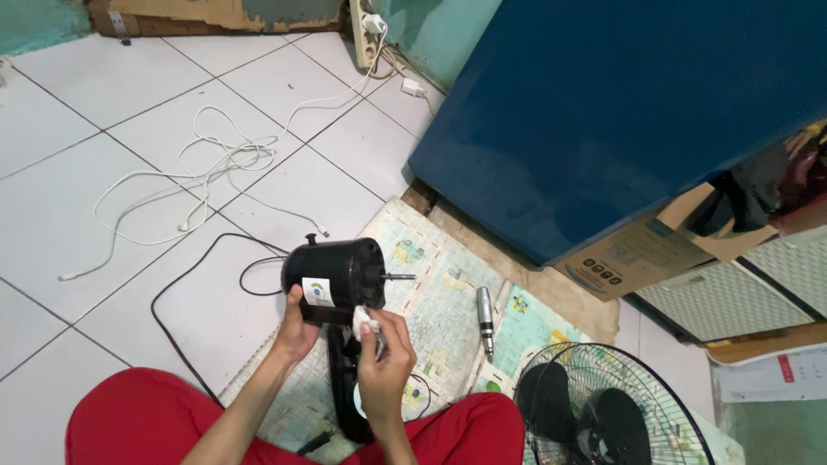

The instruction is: The person assembles a black electric fan by attaching the fan blades to the motor shaft, securing them with a nut, and then attaching the front and rear wire cages. The person uses a cloth to wipe the motor housing and a screwdriver to tighten the blade nut.

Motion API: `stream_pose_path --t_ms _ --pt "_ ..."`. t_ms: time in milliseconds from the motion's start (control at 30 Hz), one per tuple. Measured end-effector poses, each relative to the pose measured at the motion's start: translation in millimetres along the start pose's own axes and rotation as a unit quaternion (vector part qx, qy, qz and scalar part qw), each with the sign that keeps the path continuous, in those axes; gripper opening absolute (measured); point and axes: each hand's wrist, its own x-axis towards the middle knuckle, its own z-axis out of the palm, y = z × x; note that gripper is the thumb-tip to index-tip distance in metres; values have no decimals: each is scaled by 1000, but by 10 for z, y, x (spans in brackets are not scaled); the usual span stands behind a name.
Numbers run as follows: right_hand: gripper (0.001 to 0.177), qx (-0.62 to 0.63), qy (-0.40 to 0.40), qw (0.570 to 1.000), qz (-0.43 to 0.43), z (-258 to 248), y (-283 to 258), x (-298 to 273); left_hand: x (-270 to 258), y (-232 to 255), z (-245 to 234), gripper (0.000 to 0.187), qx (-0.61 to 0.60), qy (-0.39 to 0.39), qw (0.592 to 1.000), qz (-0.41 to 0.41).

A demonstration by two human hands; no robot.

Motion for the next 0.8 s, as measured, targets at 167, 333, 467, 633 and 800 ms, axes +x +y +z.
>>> stream_pose_path --t_ms 167,333,467,633,800 --pt "20 -2 -5 995 -98 83 -225 147 -4 13 14 88 5 -11 1000 -4" --pt "24 -72 -25 993 -91 139 -408 385 -19 9 77 89 16 -27 1000 2" --pt "24 -72 -36 990 -113 226 -402 629 -51 22 96 90 1 -28 1000 3" --pt "24 -78 -53 987 -128 -160 -288 1232 -54 93 63 90 -8 -48 999 7" --pt "20 -108 -216 965 -101 -254 -316 1527 -22 62 63 89 10 -43 999 -18"
